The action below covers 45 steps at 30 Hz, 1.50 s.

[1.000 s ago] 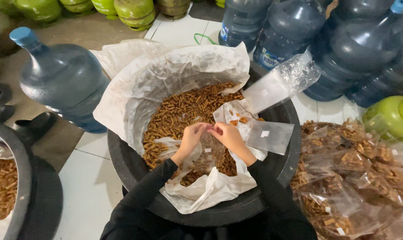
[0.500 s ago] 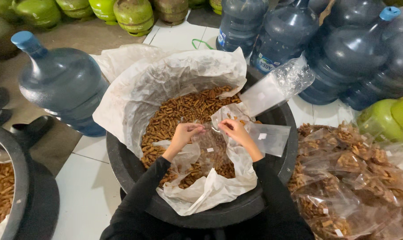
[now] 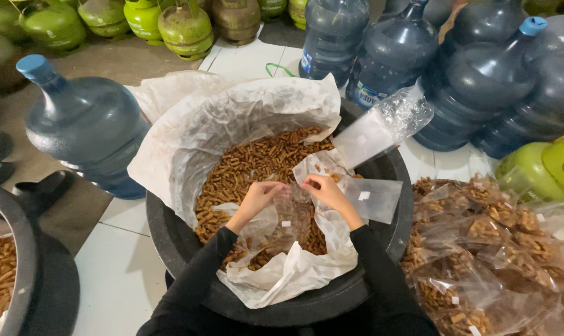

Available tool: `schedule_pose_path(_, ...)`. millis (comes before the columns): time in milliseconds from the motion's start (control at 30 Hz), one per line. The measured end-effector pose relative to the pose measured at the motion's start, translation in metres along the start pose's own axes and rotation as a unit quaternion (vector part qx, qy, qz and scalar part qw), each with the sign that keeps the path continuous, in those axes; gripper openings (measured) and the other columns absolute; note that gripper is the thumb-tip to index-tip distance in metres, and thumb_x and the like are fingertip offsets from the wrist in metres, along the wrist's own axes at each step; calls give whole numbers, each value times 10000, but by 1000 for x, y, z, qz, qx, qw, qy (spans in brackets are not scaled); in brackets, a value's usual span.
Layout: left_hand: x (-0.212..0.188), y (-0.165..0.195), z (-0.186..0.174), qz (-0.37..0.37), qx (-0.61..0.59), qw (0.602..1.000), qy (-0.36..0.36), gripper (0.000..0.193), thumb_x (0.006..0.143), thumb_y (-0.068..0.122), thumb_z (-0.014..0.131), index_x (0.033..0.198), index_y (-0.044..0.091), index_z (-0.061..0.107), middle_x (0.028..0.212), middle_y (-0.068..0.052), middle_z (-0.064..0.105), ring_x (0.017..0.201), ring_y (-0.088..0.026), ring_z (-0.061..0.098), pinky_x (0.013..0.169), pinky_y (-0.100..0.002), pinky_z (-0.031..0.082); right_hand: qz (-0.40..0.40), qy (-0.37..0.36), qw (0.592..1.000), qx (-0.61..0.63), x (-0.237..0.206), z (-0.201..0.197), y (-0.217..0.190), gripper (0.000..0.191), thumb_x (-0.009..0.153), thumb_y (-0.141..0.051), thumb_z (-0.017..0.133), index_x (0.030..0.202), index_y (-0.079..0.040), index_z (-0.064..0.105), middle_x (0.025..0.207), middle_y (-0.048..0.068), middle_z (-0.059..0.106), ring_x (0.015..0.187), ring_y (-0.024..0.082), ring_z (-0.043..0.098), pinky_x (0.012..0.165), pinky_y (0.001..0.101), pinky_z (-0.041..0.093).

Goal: The person sits on the floor in front of a large paper-lined basin filled with brown snack sticks. They pick up handfuls of the sticks, place them into clear plastic bags and small containers, and set filled bags aside with other packed bags.

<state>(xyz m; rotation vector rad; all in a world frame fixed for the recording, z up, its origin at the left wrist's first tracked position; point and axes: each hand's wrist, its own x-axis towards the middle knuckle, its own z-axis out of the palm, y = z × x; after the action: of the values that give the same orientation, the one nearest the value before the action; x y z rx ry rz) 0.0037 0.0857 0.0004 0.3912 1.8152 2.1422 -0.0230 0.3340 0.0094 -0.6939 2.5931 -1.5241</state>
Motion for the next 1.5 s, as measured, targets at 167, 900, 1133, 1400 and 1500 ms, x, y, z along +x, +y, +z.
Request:
schedule_pose_path(167,0,-1,-5,12,76,994,76,289,993,169,697,1111,-87,761,945,-123,801,856,-160,761,759,-295,609,3,-26,1000,-12,-1,5,0,261,961,-252,725,857,-24,653,627,-10,521,576,71,436,532,291,373)
schedule_pose_path(900,-3,2,-7,-47,202,973,99,275,944,171,760,1070,-70,797,890,-159,809,761,-191,728,679,-303,564,32,-68,997,-33,-2,9,9,303,983,-296,695,865,-21,650,632,45,559,575,120,471,551,321,386)
schedule_pose_path(1133,6,-10,-8,-48,18,994,-92,305,998,209,635,1172,-24,727,1015,-77,794,886,-105,765,807,-246,614,31,-46,997,-55,-1,13,14,286,957,-281,710,861,-16,657,612,53,565,558,132,477,541,328,389)
schedule_pose_path(1400,0,-13,-9,10,256,964,70,201,869,209,808,937,21,829,768,-67,793,690,-106,725,653,-257,550,-2,-70,996,-50,-2,13,14,265,963,-277,702,894,-25,659,633,51,584,573,132,507,557,323,418)
schedule_pose_path(1500,-1,-6,-7,24,221,970,96,178,851,199,806,916,36,829,758,-57,793,671,-102,725,638,-261,561,9,-50,998,-25,-4,15,1,235,974,-260,698,932,-35,642,662,48,587,579,130,507,555,319,417)
